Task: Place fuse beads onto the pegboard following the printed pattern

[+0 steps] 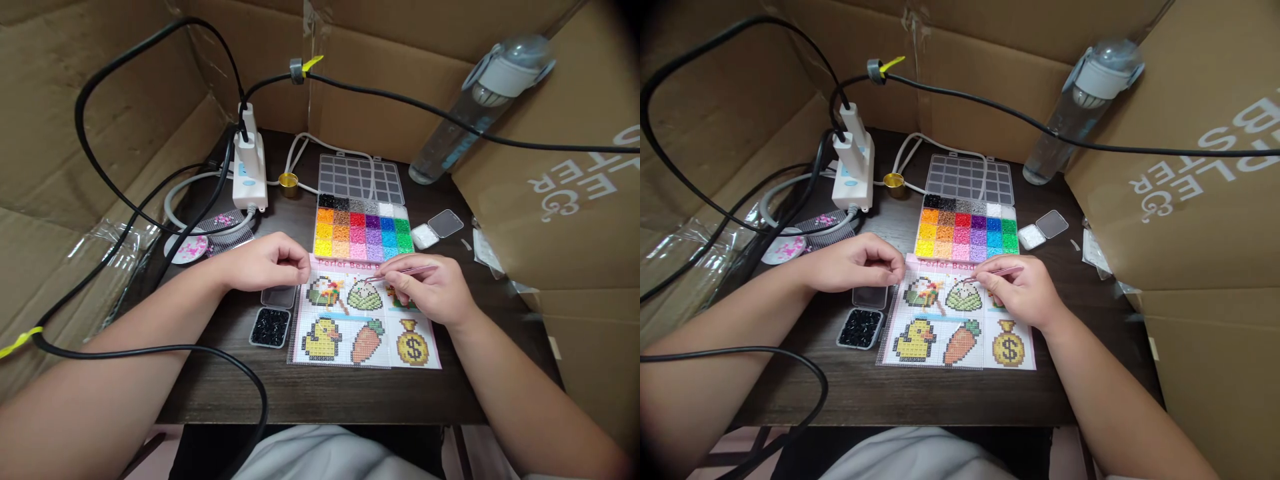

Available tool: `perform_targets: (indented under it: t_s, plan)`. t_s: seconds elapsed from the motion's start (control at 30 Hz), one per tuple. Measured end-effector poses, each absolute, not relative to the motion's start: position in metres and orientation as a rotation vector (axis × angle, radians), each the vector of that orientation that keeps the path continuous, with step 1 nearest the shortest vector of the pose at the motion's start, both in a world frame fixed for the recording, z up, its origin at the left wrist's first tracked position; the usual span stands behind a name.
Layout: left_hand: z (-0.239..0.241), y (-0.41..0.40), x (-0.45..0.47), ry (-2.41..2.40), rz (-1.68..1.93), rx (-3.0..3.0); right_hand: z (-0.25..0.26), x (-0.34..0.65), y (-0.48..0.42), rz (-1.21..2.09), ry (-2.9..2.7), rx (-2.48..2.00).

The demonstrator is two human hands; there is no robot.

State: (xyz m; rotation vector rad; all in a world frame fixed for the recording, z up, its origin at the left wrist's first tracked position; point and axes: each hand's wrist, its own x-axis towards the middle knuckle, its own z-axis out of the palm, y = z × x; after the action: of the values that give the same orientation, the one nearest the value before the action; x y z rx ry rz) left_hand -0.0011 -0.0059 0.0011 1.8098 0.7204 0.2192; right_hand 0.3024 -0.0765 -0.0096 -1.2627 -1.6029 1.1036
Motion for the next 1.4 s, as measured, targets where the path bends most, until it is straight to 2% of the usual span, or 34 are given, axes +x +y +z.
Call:
perform_targets:
  t_s: [0.63,0.9,1.4]
  plan:
    - [-0.001,-0.006,-0.002,0.734,0.202,1.793,-0.018,0.295,-0.074,1.171,-1.27,-1.239]
    - [-0.001,-0.005,-0.002,0.729,0.197,1.785,-0.02,0.286,-0.074,1.107,-1.329,-1.276]
    - [-0.003,-0.006,0.0,0.734,0.197,1.781,-0.019,0.249,-0.075,1.261,-1.374,-1.269]
